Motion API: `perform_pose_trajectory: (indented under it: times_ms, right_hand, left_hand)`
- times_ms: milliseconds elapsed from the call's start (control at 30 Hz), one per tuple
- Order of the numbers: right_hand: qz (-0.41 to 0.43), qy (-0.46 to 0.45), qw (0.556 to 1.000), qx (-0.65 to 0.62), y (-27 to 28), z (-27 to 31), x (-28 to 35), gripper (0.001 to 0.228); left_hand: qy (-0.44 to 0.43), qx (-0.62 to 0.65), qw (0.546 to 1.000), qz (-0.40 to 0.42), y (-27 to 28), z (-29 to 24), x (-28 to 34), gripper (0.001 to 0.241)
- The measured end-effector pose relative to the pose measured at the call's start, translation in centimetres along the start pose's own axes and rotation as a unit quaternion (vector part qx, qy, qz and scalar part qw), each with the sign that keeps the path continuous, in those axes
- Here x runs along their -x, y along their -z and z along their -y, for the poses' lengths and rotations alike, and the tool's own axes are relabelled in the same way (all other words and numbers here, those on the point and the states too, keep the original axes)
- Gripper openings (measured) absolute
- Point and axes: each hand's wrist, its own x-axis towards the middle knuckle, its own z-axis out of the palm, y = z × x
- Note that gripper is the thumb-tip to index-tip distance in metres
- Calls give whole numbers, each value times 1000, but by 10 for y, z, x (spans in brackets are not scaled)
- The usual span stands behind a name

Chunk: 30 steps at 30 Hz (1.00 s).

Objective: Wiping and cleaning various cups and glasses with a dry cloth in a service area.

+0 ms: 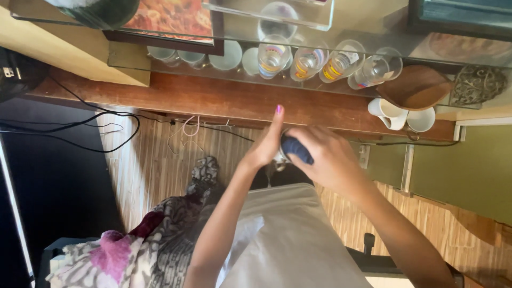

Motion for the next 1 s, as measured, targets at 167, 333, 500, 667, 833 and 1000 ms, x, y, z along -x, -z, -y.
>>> perform_pose_trajectory:
  times_ms: [167, 333, 500, 667, 833, 1000]
  right_hand:
    - [-79, -94, 978, -166, -20, -10, 10, 34]
    - [-118, -274, 841, -452, -42, -34, 18, 28]
    - [-264, -233, 694, -628, -47, -55, 28, 23]
    - [-270, -150, 807, -503, -32, -51, 34, 39]
    - [-167, -97, 862, -468, -3, -28, 16, 69]
    - [-82, -34, 942, -325, -7, -32, 18, 80]
  left_hand:
    - [7, -196, 977, -77, -10, -48, 35, 69]
    - [-62, -152, 983, -78, -8, -35, 37, 53]
    - [-21, 144, 989, -38, -5, -20, 28, 42]
    - [-21, 232, 972, -32, -4, -8, 22, 44]
    - [-40, 263, 964, -26, -1, -12, 27, 40]
    - [94, 287, 952, -57, -10, -20, 35, 40]
